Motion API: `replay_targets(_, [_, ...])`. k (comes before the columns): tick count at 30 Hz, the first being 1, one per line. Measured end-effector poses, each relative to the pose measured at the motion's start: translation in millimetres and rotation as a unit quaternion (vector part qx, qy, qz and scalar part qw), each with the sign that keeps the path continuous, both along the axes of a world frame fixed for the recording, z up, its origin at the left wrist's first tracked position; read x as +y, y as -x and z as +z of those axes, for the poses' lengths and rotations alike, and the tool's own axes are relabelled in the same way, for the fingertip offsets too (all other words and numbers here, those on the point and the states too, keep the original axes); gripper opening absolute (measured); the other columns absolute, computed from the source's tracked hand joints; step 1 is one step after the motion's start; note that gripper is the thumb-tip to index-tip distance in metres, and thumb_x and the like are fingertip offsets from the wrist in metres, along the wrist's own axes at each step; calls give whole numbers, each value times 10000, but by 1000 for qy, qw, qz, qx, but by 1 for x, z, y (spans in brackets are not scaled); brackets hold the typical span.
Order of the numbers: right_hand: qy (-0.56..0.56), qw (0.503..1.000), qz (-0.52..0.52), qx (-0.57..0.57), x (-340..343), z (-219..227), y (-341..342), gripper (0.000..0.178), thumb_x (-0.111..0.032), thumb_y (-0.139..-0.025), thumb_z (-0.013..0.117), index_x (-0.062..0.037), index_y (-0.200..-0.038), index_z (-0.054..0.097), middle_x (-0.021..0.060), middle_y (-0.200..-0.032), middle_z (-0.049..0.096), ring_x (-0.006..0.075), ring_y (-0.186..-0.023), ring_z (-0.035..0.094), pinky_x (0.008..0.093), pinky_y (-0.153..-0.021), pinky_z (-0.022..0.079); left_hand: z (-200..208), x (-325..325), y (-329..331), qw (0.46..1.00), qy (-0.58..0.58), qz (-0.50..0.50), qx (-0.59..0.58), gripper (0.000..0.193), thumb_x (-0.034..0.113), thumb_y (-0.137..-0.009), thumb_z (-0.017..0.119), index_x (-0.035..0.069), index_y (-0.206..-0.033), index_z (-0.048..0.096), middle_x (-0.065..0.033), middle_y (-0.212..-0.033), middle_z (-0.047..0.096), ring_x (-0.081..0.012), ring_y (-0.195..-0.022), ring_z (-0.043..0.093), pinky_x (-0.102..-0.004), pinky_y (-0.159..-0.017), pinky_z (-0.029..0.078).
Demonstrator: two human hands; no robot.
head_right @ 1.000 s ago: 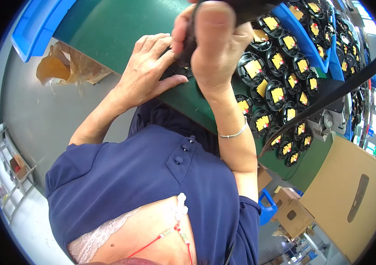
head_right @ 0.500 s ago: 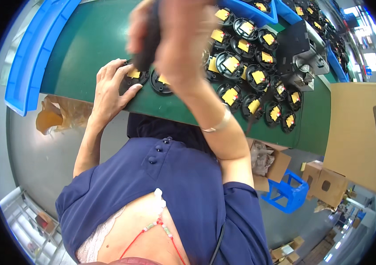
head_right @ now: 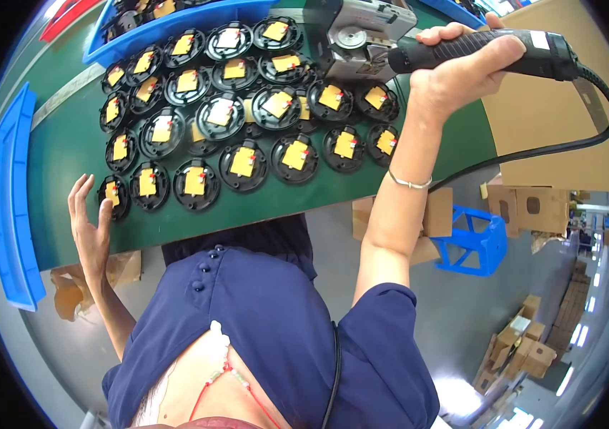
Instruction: Assembling small plastic components into a base and securing them using an electric screwdriver.
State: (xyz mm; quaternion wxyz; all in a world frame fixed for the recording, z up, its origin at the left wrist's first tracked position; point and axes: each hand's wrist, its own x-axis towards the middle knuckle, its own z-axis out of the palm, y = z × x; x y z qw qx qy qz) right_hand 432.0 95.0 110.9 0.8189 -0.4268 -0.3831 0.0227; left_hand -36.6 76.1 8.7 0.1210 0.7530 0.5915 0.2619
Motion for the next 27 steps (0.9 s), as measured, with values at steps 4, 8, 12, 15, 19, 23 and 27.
replay_targets(4, [-48,996,-59,-36,13,-3,-18,602,-598,-930,523,-13,-1071,487,111,-574,512,219,-439,489,362,-445,470,-2,17,-13,1000,12,-5,-1,425,233,-957,604,66,-1341,533,-152,-1413,472,-328,-1317,447,-443,-1090,358])
replay_targets(8, [-33,999,-14,-32,31,-23,-24,567,-548,-948,513,8,-1056,479,120,-570,523,220,-419,489,353,-427,469,-8,24,-10,1000,16,-9,2,360,189,-986,531,52,-1319,548,-167,-1386,488,-335,-1302,460,-434,-1080,363])
replay_targets(12, [37,997,29,-64,34,-18,-26,635,-610,-926,541,5,-1080,497,105,-602,534,210,-462,504,356,-469,478,-8,26,-5,1000,6,-10,-4,327,140,-997,439,25,-1271,576,-201,-1353,506,-356,-1277,475,-410,-1079,363])
replay_targets(15, [85,995,42,-25,25,-10,-2,612,-615,-914,547,-28,-1085,523,75,-653,486,186,-538,481,341,-500,455,-7,34,-13,999,-11,-24,-23,306,116,-971,473,31,-1237,598,-209,-1327,518,-370,-1267,475,-438,-1085,361])
replay_targets(19, [107,973,200,28,24,-15,44,868,-825,-767,538,-50,-1158,530,65,-633,533,193,-518,508,372,-574,452,-18,44,-8,998,-33,-52,-11,315,105,-960,476,67,-1243,607,-190,-1359,503,-365,-1291,455,-437,-1094,358])
replay_targets(23, [63,911,397,89,47,-20,127,915,-858,-736,528,-57,-1177,522,62,-642,529,193,-516,497,359,-563,435,-18,44,-8,997,-53,-53,-7,318,81,-942,490,101,-1232,620,-184,-1353,509,-371,-1275,464,-443,-1081,367])
replay_targets(27, [46,853,513,79,82,-40,213,888,-841,-782,479,-41,-1164,533,64,-638,520,214,-524,500,390,-564,441,-18,49,-7,991,-83,-92,40,313,63,-908,523,107,-1197,637,-175,-1310,529,-367,-1238,485,-435,-1054,385])
